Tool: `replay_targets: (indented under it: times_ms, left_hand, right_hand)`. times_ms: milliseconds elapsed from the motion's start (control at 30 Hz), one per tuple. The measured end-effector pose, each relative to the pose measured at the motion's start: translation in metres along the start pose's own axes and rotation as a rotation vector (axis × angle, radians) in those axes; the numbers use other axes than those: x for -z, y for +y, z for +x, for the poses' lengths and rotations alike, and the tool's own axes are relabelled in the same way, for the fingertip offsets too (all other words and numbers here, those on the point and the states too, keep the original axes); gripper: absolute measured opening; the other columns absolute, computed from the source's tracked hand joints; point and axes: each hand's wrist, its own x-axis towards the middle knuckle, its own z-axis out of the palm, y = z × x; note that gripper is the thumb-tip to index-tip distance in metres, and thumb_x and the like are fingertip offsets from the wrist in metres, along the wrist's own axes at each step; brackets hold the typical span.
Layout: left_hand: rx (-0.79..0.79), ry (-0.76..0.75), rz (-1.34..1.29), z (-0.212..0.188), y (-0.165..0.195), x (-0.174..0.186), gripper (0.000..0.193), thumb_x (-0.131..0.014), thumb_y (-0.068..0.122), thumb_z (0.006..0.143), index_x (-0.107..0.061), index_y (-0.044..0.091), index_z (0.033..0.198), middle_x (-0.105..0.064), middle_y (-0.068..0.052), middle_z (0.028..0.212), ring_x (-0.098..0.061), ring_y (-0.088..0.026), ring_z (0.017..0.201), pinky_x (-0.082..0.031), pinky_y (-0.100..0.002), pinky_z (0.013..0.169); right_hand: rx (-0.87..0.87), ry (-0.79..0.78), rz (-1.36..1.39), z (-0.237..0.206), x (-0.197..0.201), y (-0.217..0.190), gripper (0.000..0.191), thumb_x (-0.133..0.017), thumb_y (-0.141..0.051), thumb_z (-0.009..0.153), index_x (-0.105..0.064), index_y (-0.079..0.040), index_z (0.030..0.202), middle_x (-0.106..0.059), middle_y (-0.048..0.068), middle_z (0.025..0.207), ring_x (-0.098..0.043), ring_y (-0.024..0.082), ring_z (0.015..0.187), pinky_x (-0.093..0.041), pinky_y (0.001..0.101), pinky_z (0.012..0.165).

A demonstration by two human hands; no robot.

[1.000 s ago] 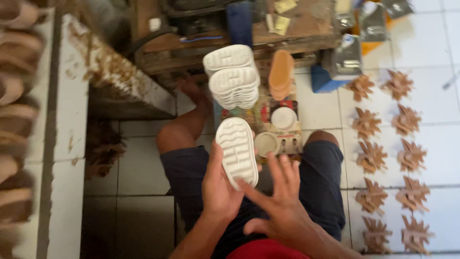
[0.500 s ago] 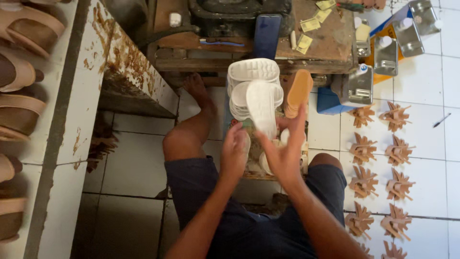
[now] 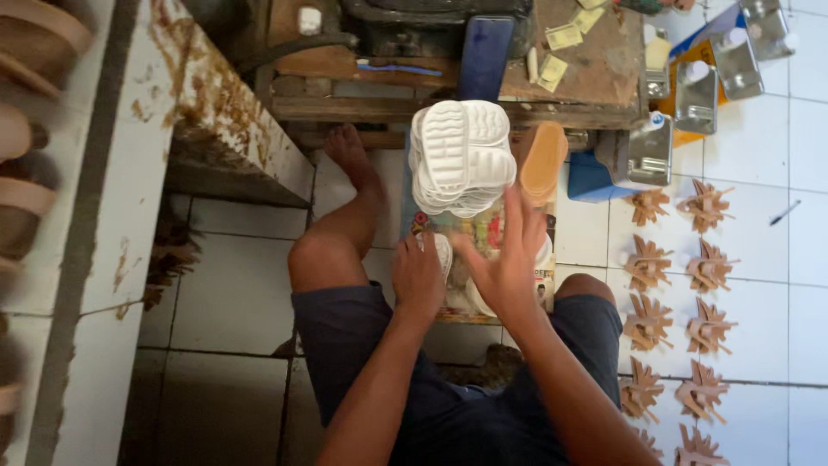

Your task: The person sits on the floor of a sandal workshop and presses and stacks white foam sandal soles, then fits leather strap assemblies over wooden shoe lasts, adjusting the straps by hand to shape them on the last.

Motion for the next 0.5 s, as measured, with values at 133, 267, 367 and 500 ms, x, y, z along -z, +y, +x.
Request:
replay_targets:
  times_ms: [133,267,367,500]
  left_hand:
    - [0.028,-0.038,-0.462,-0.008,-0.003,-0.006,0.036,-0.065,0.008,0.089,-0.067,0.003,0.124,-0.07,-0.018,0.115,-0.067,-0.034,0.107,-0.053,-0.041,0.09]
    - [0.154,-0.163,-1.415,-0.029,0.004,0.019,0.034,-0.057,0.005,0.096,-0.064,-0.001,0.128,-0.071,-0.015,0.111,-0.071,-0.025,0.094,-0.054,-0.037,0.082]
    - [0.263,-0.237,-1.685,-0.064,0.022,0.051,0.034,-0.051,0.01,0.101,-0.06,0.0,0.133,-0.072,-0.013,0.117,-0.071,-0.023,0.103,-0.055,-0.035,0.088]
    - [0.297,-0.261,-1.846,-0.103,0.052,0.094,0.04,-0.046,0.016,0.102,-0.048,0.002,0.14,-0.072,-0.015,0.118,-0.073,-0.027,0.104,-0.058,-0.039,0.09]
  right_hand:
    - [0.102,-0.354,-0.021,-0.061,0.019,0.066,0.066,-0.078,-0.044,0.088,-0.057,-0.014,0.143,-0.041,0.025,0.152,-0.041,0.045,0.138,-0.038,0.0538,0.112]
    - [0.098,-0.467,-0.098,-0.098,0.023,0.114,0.069,-0.078,-0.046,0.082,-0.059,-0.014,0.141,-0.035,0.031,0.153,-0.035,0.05,0.14,-0.032,0.0581,0.111]
    - [0.195,-0.424,-0.078,-0.109,0.022,0.131,0.062,-0.076,-0.045,0.085,-0.063,-0.012,0.136,-0.039,0.03,0.154,-0.037,0.048,0.143,-0.032,0.0575,0.115]
    - [0.27,-0.298,-0.058,-0.108,0.035,0.134,0.05,-0.078,-0.04,0.083,-0.072,-0.009,0.122,-0.047,0.026,0.15,-0.041,0.044,0.141,-0.033,0.058,0.116]
